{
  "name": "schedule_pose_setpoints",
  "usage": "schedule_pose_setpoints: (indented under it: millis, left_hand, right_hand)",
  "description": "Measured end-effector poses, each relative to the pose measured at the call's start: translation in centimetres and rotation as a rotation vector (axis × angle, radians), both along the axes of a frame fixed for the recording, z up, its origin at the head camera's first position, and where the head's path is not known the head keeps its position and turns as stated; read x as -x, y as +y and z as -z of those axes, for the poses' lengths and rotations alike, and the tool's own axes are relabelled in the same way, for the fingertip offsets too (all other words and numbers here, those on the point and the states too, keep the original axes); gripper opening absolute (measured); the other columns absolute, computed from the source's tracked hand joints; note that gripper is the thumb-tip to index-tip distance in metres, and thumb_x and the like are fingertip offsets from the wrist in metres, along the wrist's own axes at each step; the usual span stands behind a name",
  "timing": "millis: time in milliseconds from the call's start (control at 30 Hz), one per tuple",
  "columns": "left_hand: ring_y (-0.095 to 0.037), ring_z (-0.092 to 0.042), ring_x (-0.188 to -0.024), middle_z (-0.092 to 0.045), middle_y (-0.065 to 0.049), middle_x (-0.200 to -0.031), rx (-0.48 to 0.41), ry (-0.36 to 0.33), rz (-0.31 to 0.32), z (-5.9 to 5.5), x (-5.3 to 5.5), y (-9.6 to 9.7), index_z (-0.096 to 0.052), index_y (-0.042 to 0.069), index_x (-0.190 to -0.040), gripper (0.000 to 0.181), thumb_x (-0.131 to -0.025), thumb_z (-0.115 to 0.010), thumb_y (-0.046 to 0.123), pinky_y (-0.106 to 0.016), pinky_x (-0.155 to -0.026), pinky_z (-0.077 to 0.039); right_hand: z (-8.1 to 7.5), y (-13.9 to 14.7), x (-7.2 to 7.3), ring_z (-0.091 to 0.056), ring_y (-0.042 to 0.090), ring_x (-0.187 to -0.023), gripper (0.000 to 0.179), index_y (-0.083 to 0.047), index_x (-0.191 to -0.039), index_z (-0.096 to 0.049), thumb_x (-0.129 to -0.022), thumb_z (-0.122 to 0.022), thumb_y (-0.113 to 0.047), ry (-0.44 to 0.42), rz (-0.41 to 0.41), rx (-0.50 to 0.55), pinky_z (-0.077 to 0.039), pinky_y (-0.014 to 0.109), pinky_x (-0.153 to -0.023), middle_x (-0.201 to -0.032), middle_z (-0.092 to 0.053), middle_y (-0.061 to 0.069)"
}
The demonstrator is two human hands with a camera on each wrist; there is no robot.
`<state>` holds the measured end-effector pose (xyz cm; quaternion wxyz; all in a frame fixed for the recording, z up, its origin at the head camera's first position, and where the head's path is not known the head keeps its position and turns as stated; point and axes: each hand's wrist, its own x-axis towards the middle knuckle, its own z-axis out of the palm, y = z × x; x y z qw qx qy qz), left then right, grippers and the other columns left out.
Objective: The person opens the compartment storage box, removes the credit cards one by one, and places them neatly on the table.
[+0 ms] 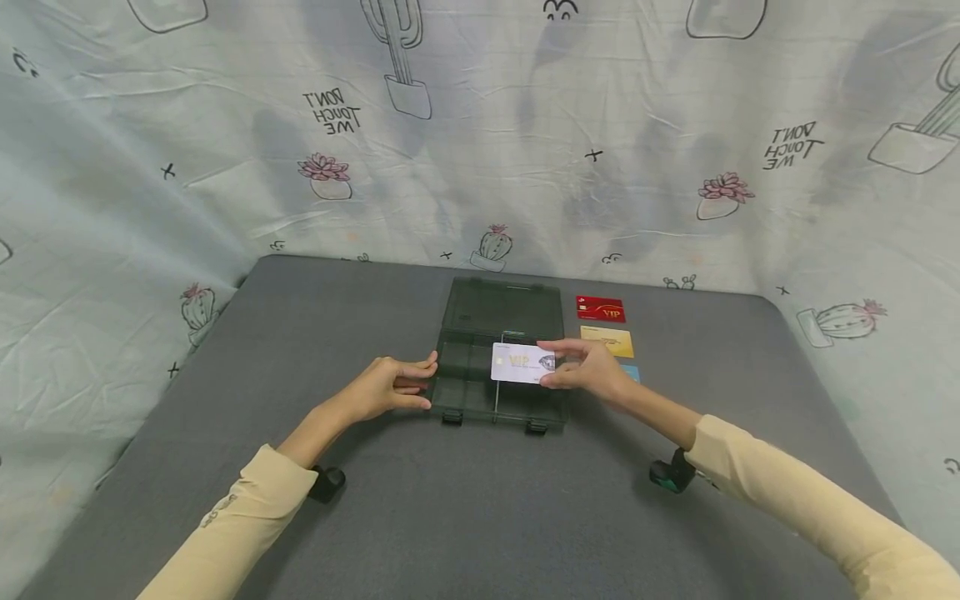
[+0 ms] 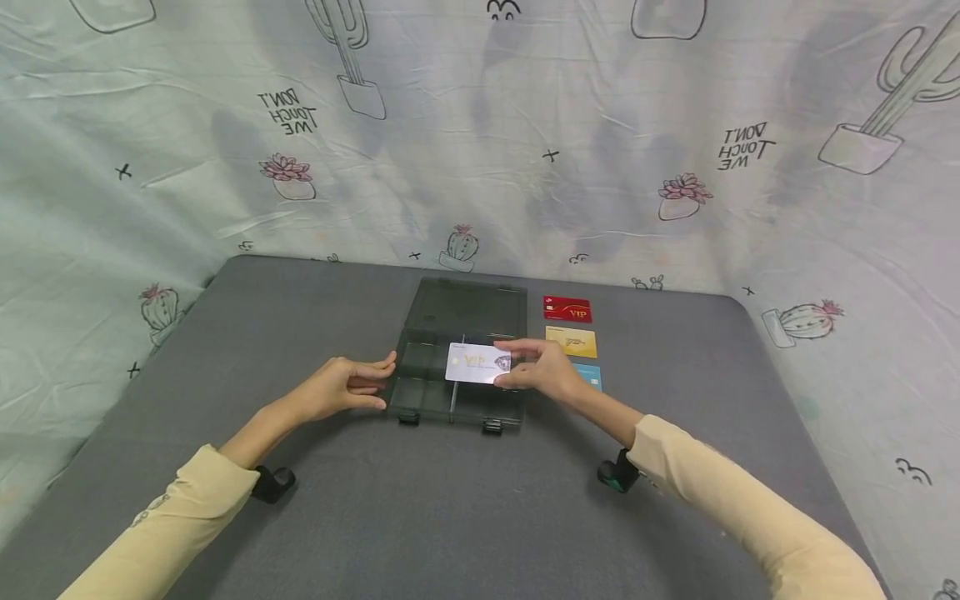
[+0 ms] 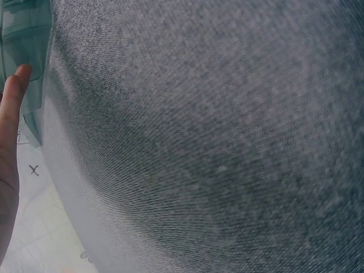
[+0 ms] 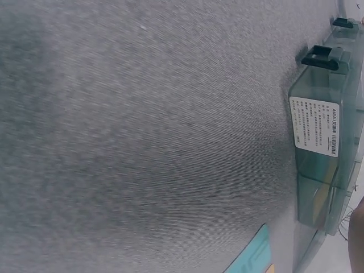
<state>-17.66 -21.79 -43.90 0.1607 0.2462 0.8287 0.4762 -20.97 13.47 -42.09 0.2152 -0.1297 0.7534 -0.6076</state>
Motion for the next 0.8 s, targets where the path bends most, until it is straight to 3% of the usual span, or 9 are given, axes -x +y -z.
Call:
schedule_pose_setpoints:
  millis: [367,800]
  left_hand:
    - [-0.035,-0.048,-0.125,-0.029,-0.02,-0.149,0.006,-0.023,-0.008,-0.3,-0.1,0.1,-0.046,-0.008,-0.136,0.064,-0.08,-0.074,0.002,-0.025,-0.095,-0.052]
    - [-0.034,-0.045,-0.129,-0.029,-0.019,-0.149,0.018,-0.028,-0.015,-0.4,-0.2,0.1,-0.048,-0.007,-0.136,0.063,-0.08,-0.074,0.004,-0.025,-0.094,-0.052]
  right_hand:
    - [0.4,1.8,-1.1,-0.066,0.015,-0.081,0.061,0.008,-0.134,-0.052,-0.079,-0.078,0.001,-0.025,0.007,0.044,-0.061,0.032,-0.075,-0.115,-0.053,0.021]
    - [0.7,3.5,-2.7,-0.066,0.019,-0.085,0.062,0.005,-0.133,-0.054,-0.077,-0.08,-0.003,-0.047,-0.032,-0.009,-0.06,0.026,-0.072,-0.113,-0.054,0.02]
